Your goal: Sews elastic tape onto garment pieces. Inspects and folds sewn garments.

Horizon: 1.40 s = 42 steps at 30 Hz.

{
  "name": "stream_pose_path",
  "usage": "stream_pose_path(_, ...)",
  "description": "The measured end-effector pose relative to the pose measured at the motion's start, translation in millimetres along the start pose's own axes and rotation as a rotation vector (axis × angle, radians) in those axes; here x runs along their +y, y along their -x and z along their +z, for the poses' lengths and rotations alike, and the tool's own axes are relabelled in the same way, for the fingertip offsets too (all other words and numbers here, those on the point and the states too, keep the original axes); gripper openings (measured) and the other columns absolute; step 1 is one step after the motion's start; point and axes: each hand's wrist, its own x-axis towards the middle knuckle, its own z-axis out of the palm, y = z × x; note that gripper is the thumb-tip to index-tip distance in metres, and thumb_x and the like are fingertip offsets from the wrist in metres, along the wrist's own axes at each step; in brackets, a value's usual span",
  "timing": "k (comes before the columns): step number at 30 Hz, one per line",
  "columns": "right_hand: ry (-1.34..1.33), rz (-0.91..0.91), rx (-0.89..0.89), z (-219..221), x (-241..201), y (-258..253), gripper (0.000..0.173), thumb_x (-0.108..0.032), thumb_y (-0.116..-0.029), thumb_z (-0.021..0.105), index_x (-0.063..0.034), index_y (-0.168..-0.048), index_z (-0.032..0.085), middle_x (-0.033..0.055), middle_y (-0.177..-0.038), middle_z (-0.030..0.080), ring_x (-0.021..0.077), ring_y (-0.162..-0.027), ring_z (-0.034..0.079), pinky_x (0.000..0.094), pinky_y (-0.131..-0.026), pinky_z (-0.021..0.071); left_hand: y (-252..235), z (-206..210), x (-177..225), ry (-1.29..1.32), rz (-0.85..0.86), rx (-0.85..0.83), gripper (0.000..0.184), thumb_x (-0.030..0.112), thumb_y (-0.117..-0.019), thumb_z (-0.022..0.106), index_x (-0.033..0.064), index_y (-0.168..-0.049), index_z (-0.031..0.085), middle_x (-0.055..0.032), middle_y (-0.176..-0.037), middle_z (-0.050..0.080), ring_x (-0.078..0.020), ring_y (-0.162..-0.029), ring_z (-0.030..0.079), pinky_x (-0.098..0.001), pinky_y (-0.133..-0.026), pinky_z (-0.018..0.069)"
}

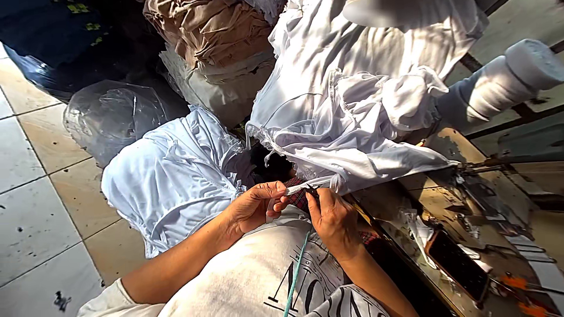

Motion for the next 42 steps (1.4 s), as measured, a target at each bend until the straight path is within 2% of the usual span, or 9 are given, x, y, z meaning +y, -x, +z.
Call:
stream_pose_path(13, 0.015, 0.015, -0.083, -6.9, -10.4, 11.1, 0.021, -0.019, -0.0925, 0.066, -0.0013, -0.082, 0.067, 0.0079, -0.066, 0.063, 0.0186, -0.056, 0.064, 0.0291, -0.047, 0.0501, -0.8, -11.8, -1.5, 0.174, -0.050, -0.051, 0.022, 0.013, -0.1016, 0.050, 0.0123, -0.086, 0.066, 0.0006, -0.079, 0.065, -0.0032, -0.063, 0.063, -0.0149, -0.058, 0.0529)
stream_pose_path(21, 0.053, 0.013, -0.079, 16.4, -16.0, -4.4, 0.014, -0.011, -0.0913, 0.065, -0.0007, -0.082, 0.067, 0.0096, -0.067, 0.064, 0.0211, -0.058, 0.067, 0.0316, -0.048, 0.0516, -1.7, -12.7, -9.1, 0.219, -0.124, -0.068, 0.018, 0.012, -0.1004, 0.050, 0.0110, -0.090, 0.064, -0.0007, -0.081, 0.064, -0.0041, -0.063, 0.063, -0.0153, -0.058, 0.0534)
stream_pose_path(27, -0.011, -0.040, -0.170, 27.7, -13.4, -0.1, 0.020, -0.012, -0.0947, 0.060, -0.0002, -0.080, 0.067, 0.0085, -0.056, 0.058, 0.0224, -0.047, 0.062, 0.0337, -0.042, 0.0476, -0.4, -21.0, -14.4, 0.040, -0.047, -0.137, 0.019, 0.013, -0.0966, 0.058, 0.0152, -0.079, 0.066, 0.0025, -0.074, 0.064, -0.0030, -0.062, 0.061, -0.0162, -0.058, 0.0514)
stream_pose_path(31, -0.094, 0.021, -0.285, 25.0, -6.3, 5.7, 0.021, -0.017, -0.0940, 0.060, 0.0004, -0.084, 0.067, 0.0078, -0.055, 0.057, 0.0230, -0.047, 0.061, 0.0366, -0.042, 0.0478, -1.8, -22.5, -7.5, -0.331, 0.228, 0.025, 0.018, 0.010, -0.0936, 0.057, 0.0162, -0.081, 0.068, 0.0042, -0.071, 0.068, -0.0018, -0.058, 0.061, -0.0167, -0.054, 0.0502)
stream_pose_path(34, -0.309, 0.136, -0.392, 9.5, 4.5, 2.9, 0.034, -0.031, -0.0928, 0.068, 0.0019, -0.098, 0.069, 0.0072, -0.062, 0.060, 0.0207, -0.051, 0.059, 0.0377, -0.049, 0.0498, -6.0, -27.5, 0.9, -0.742, 0.540, 0.201, 0.007, 0.008, -0.0939, 0.062, 0.0117, -0.100, 0.061, 0.0100, -0.082, 0.067, 0.0024, -0.068, 0.061, -0.0154, -0.064, 0.0514)
stream_pose_path(36, -0.418, 0.160, -0.367, 6.7, 10.8, 0.8, 0.038, -0.037, -0.0945, 0.067, 0.0003, -0.100, 0.069, 0.0033, -0.062, 0.057, 0.0134, -0.051, 0.051, 0.0302, -0.049, 0.0454, -10.9, -35.0, 8.8, -1.023, 0.770, 0.244, 0.022, 0.019, -0.0948, 0.068, 0.0035, -0.108, 0.062, 0.0076, -0.084, 0.065, 0.0020, -0.076, 0.063, -0.0177, -0.073, 0.0545)
stream_pose_path(38, -0.473, 0.154, -0.297, 8.1, 14.3, -1.3, 0.033, -0.033, -0.0962, 0.066, 0.0001, -0.100, 0.069, 0.0022, -0.065, 0.058, 0.0089, -0.054, 0.051, 0.0240, -0.052, 0.0451, -20.3, -38.9, 16.9, -1.316, 1.032, 0.348, 0.030, 0.024, -0.0932, 0.071, -0.0028, -0.106, 0.066, -0.0011, -0.081, 0.063, -0.0013, -0.070, 0.058, -0.0182, -0.065, 0.0510)
stream_pose_path(40, -0.483, 0.127, -0.248, 12.1, 15.2, -3.5, 0.033, -0.031, -0.0974, 0.064, 0.0011, -0.101, 0.070, 0.0056, -0.071, 0.064, 0.0101, -0.059, 0.057, 0.0235, -0.056, 0.0493, -32.9, -41.7, 26.7, -1.585, 1.195, 0.467, 0.036, 0.021, -0.0874, 0.074, -0.0028, -0.114, 0.066, -0.0141, -0.102, 0.067, -0.0132, -0.068, 0.056, -0.0271, -0.058, 0.0470)
stream_pose_path(42, -0.505, 0.116, -0.264, 16.3, 14.8, -5.0, 0.043, -0.040, -0.0990, 0.062, 0.0018, -0.103, 0.070, 0.0074, -0.074, 0.066, 0.0117, -0.062, 0.060, 0.0254, -0.058, 0.0512, -43.3, -45.4, 38.0, -1.748, 1.163, 0.436, 0.047, 0.018, -0.0880, 0.072, -0.0025, -0.129, 0.063, -0.0210, -0.136, 0.062, -0.0200, -0.069, 0.063, -0.0359, -0.055, 0.0510)
